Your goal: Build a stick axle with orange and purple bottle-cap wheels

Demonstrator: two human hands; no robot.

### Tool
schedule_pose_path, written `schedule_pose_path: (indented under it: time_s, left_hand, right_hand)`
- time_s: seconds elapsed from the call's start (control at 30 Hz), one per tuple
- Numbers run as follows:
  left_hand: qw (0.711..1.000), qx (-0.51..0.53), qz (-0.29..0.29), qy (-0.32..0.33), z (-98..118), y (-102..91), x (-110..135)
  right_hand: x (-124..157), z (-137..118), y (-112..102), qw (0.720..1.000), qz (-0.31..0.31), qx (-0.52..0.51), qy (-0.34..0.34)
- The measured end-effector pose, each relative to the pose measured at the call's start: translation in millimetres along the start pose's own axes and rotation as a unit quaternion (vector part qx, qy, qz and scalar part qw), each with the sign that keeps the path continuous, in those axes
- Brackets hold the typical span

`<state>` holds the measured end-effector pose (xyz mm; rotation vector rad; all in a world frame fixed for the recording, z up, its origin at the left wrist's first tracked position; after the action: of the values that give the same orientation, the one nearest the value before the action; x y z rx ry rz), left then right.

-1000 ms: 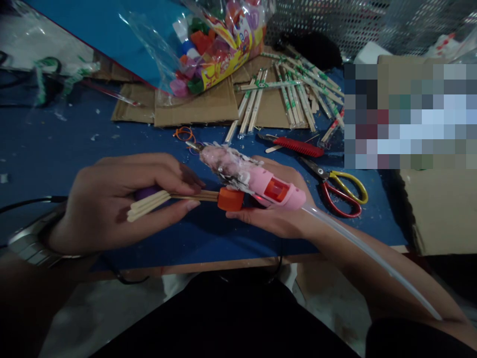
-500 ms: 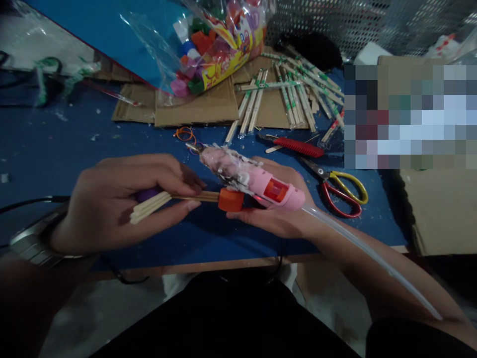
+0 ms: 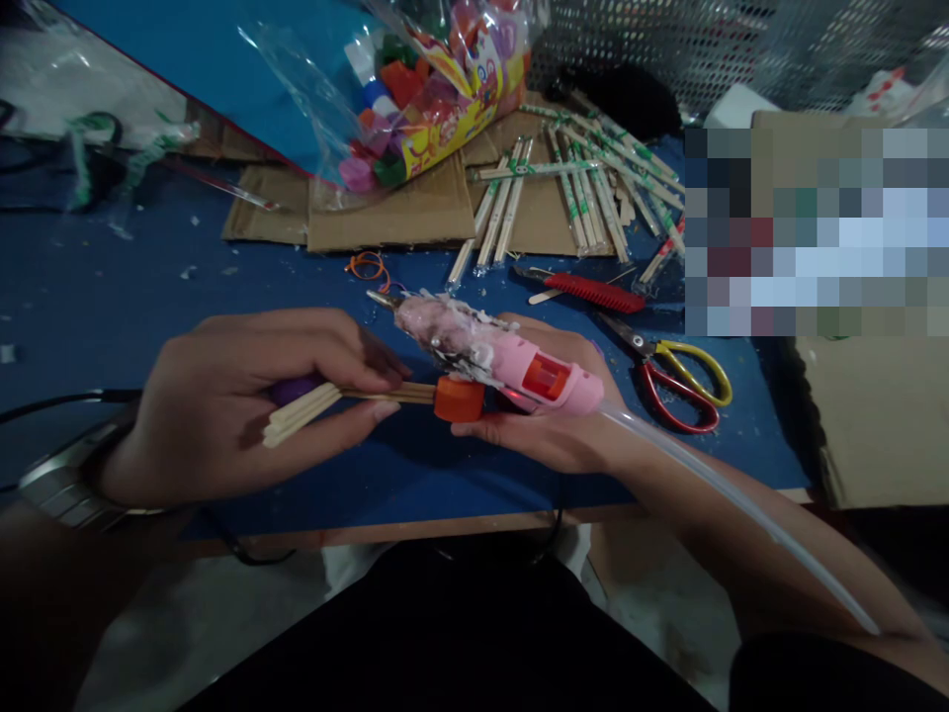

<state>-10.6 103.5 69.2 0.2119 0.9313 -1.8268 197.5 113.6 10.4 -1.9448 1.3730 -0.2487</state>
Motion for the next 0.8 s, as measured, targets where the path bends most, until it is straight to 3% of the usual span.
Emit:
schedule_pose_path:
  time_s: [0.5, 0.8]
  left_hand:
    - [1.0, 0.012, 0.004, 0.001, -0.4, -0.5, -0.7]
    - [1.0, 0.005, 0.004, 0.0, -0.3, -0.9, 0.6]
  right_hand:
    - [0.4, -4.7, -3.8, 1.0, 0.005, -0.001, -0.013]
    - [-3.3, -13.9, -3.9, 0.998, 0.004, -0.017, -0.055]
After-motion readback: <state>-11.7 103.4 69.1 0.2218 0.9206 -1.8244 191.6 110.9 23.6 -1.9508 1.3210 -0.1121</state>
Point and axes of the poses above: each hand's wrist, its own x-axis away from the middle knuckle, its own y-axis out of the palm, z = x × y, the point moved 8 cm from there along -x, towards the middle knuckle, and after that the axes turned 9 degrees about z, right-handed, at the moved point
